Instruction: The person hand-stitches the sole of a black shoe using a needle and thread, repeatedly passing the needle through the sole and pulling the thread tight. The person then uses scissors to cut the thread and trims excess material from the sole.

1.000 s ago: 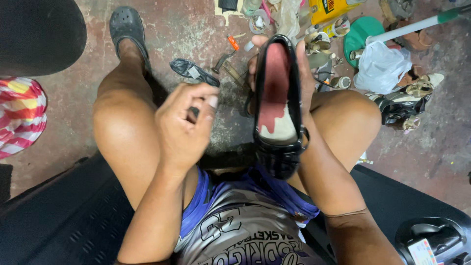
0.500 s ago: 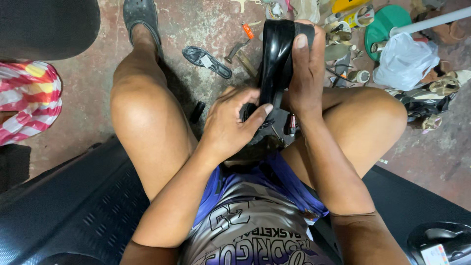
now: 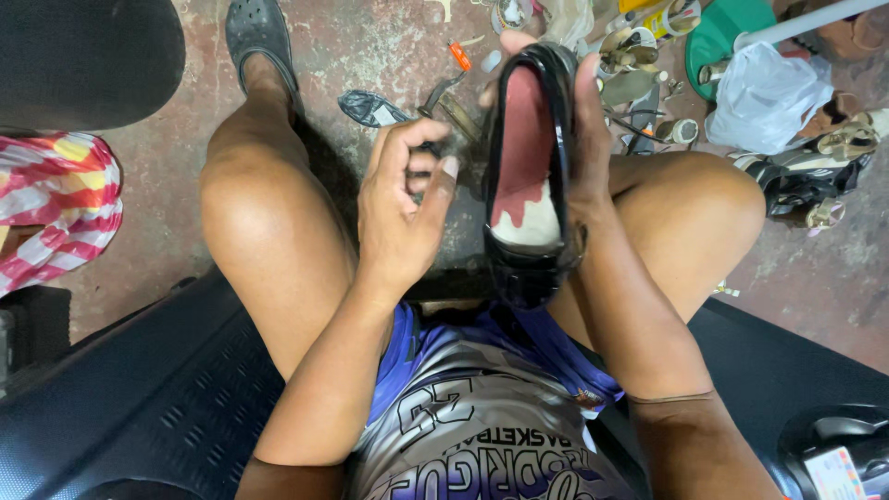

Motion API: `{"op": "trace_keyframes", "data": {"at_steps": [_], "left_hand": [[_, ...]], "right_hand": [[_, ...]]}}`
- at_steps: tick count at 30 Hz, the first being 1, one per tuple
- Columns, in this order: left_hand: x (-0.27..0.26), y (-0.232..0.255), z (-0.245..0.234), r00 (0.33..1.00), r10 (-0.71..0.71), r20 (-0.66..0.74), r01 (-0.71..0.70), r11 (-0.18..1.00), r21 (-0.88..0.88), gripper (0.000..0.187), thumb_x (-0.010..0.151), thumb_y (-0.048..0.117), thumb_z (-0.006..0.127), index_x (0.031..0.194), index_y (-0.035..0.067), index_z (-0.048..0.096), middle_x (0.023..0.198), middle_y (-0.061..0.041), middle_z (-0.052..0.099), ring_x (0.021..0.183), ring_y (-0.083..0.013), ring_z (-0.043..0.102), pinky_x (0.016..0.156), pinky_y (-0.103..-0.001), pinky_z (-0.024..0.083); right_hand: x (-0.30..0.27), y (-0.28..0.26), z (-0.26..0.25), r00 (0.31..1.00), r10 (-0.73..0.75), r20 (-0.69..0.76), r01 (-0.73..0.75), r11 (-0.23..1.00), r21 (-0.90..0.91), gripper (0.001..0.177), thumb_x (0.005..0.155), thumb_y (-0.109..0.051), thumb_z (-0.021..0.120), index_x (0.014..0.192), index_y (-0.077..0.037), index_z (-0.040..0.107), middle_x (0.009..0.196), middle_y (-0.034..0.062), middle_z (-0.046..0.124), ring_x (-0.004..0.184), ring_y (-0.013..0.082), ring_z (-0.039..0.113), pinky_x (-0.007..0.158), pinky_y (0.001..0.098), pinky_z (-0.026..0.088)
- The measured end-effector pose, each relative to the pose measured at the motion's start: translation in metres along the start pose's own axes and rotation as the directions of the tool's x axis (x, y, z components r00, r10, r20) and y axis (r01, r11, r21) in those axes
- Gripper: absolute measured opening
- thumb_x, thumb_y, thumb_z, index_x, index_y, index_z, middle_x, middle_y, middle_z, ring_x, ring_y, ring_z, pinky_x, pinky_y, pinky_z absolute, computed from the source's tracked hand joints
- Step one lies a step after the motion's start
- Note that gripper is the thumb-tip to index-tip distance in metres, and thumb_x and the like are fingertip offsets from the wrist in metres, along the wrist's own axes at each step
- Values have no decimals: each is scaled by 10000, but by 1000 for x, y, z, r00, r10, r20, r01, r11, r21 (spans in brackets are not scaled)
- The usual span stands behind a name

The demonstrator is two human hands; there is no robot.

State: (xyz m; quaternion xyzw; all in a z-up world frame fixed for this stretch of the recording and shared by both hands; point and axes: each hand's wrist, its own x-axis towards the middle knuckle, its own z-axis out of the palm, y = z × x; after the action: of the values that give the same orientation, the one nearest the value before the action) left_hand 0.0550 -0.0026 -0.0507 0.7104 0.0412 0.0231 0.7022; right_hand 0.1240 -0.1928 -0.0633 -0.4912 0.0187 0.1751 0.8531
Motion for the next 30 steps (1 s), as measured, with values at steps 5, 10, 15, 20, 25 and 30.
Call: {"op": "trace_keyframes", "data": {"at_steps": [5, 10, 15, 20, 25, 30], "left_hand": [[-3, -3, 7, 963, -49, 264, 119, 960, -254, 412, 1080, 151, 640, 1441, 25, 486, 1240, -141, 670, 1054, -149, 632, 942, -302, 528], [-6, 5, 16, 925, -230, 303, 233, 972, 28, 491, 945, 229, 719, 1320, 21, 479, 970, -86, 724, 827, -113, 696, 717, -280, 556], [-5, 3, 20, 966, -131, 223, 140, 990, -24, 296, 1062, 134, 609, 1318, -2, 545, 942, -62, 725, 848, -105, 648, 785, -270, 537], [0, -5, 5, 997, 39, 71, -18, 962, -273, 279, 1140, 128, 549, 1371, -15, 490, 1204, -37, 663, 1040, -76, 614, 977, -255, 505], [9, -2, -15, 999, -46, -20, 36, 935, -353, 176, 1186, 186, 554, 1240, 19, 549, 1094, -25, 623, 962, -58, 552, 904, -225, 479], [18, -4, -10, 979, -171, -111, 111, 904, -412, 211, 1077, 240, 533, 1189, 65, 570, 1033, 18, 601, 946, -62, 557, 898, -232, 473]], "right_hand": [[-3, -5, -2, 986, 144, 87, -160, 962, 220, 816, 1051, -634, 361, 1609, -40, 398, 1206, 196, 664, 842, 232, 683, 742, 354, 585], [2, -4, -4, 997, 32, 66, -39, 994, 104, 794, 1090, -637, 366, 1593, -24, 405, 1251, 214, 668, 896, 225, 683, 755, 339, 574], [0, -8, 7, 996, -39, -77, 41, 999, 25, 690, 1133, -551, 404, 1549, -3, 456, 1289, 156, 633, 997, 174, 655, 869, 264, 579], [-31, -64, -7, 911, -395, -120, 290, 819, -495, 449, 1202, -406, 543, 1432, -24, 493, 1334, 74, 571, 1047, 197, 672, 493, 213, 366], [-86, -111, -63, 809, -569, -146, 451, 760, -468, 481, 1227, -409, 558, 1478, -1, 517, 1400, 124, 600, 994, 216, 687, 522, 244, 379], [-83, -54, -172, 796, -496, -347, 404, 862, -306, 411, 1166, -390, 580, 1213, 16, 616, 1147, 142, 647, 797, 180, 650, 612, 266, 501]]}}
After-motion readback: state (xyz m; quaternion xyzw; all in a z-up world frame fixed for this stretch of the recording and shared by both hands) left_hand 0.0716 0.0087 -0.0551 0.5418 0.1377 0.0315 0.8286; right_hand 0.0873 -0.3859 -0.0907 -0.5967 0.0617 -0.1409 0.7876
